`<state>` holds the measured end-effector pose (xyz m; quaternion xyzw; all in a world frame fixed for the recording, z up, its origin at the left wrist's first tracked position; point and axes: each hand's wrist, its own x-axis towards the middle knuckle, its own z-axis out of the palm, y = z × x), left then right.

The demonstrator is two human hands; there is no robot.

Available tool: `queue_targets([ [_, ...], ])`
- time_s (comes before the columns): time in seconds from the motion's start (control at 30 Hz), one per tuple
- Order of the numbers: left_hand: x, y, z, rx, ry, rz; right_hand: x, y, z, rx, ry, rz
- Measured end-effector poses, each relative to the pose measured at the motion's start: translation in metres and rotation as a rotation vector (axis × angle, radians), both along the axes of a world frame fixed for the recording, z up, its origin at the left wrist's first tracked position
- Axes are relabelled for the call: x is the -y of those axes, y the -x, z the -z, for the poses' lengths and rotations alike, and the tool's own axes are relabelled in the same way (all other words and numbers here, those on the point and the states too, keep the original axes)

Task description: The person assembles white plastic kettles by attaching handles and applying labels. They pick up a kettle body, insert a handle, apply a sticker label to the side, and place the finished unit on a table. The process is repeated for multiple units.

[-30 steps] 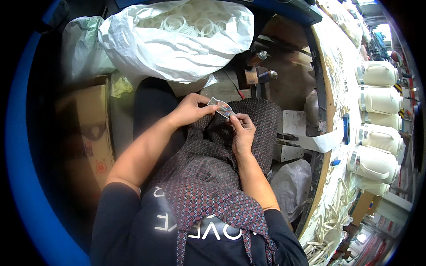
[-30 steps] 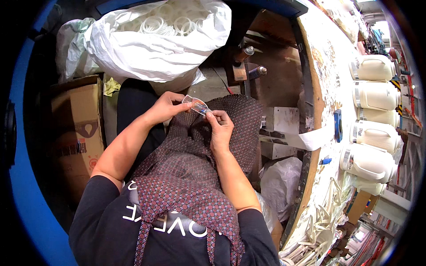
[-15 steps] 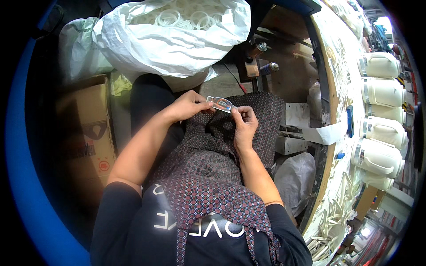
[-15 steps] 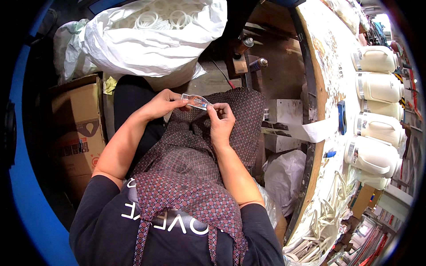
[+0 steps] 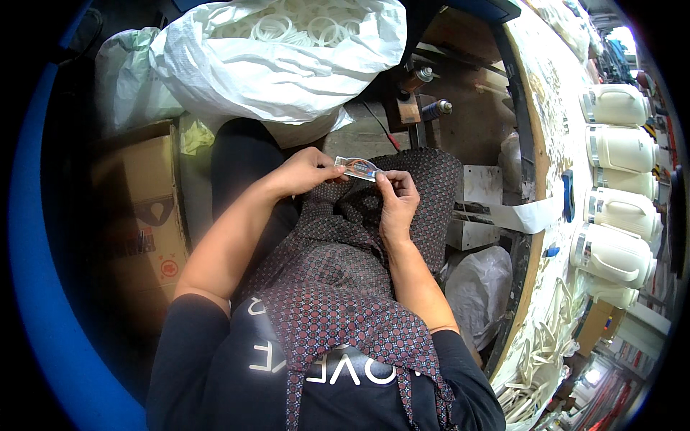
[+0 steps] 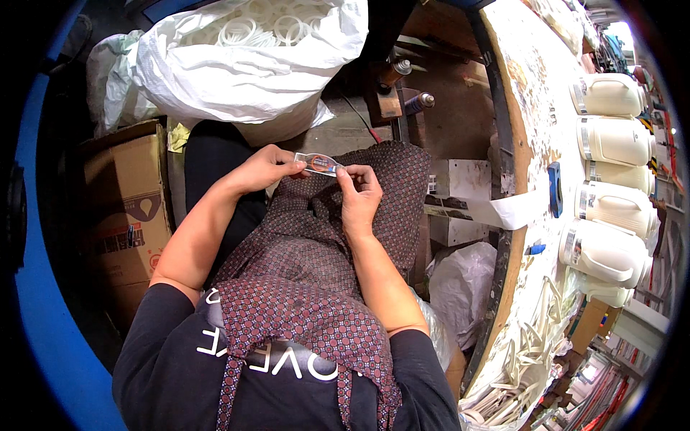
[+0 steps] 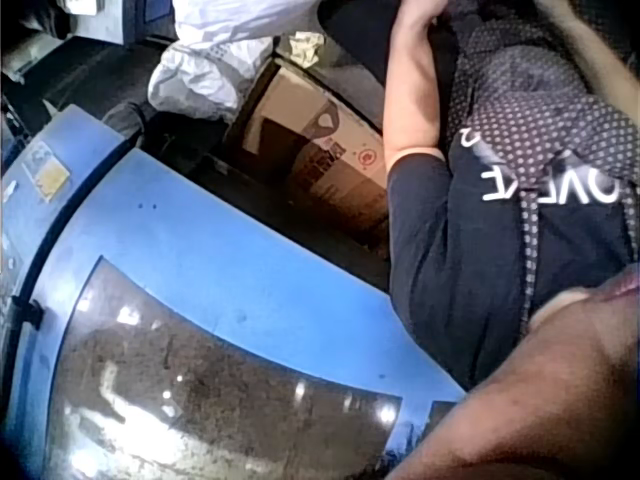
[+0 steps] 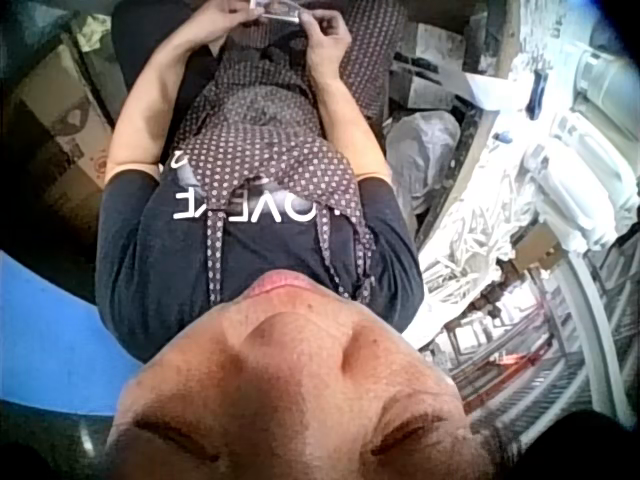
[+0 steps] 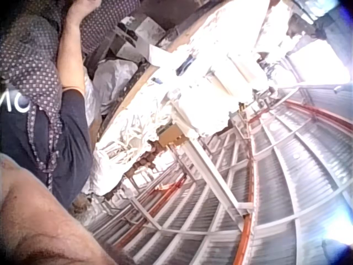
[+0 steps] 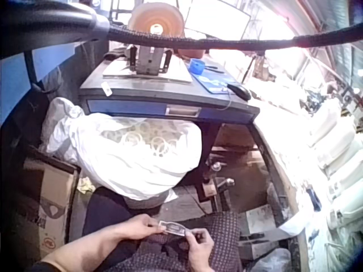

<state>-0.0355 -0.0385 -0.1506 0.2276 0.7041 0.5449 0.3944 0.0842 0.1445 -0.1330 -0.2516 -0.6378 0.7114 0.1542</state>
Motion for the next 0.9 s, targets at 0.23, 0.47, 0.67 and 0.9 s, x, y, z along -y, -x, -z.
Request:
queue_targets([
  [0.23, 0.0012, -0.0009, 0.0071, -0.057, 0.017, -0.005, 0.0004, 0.0003, -0.0006, 0.022, -0.024, -0.016],
  [0.47, 0.002, -0.001, 0.0068, -0.075, 0.065, -0.009, 0.0015, 0.0009, -0.0014, 0.024, -0.031, -0.025],
  [0.67, 0.0019, -0.001, 0.005, -0.103, 0.062, -0.008, 0.0014, 0.0012, 0.0008, 0.014, -0.02, -0.031],
  [0.9, 0.0011, -0.0007, 0.0074, -0.14, 0.071, -0.006, 0.002, 0.0013, -0.0003, 0.022, -0.015, -0.026],
])
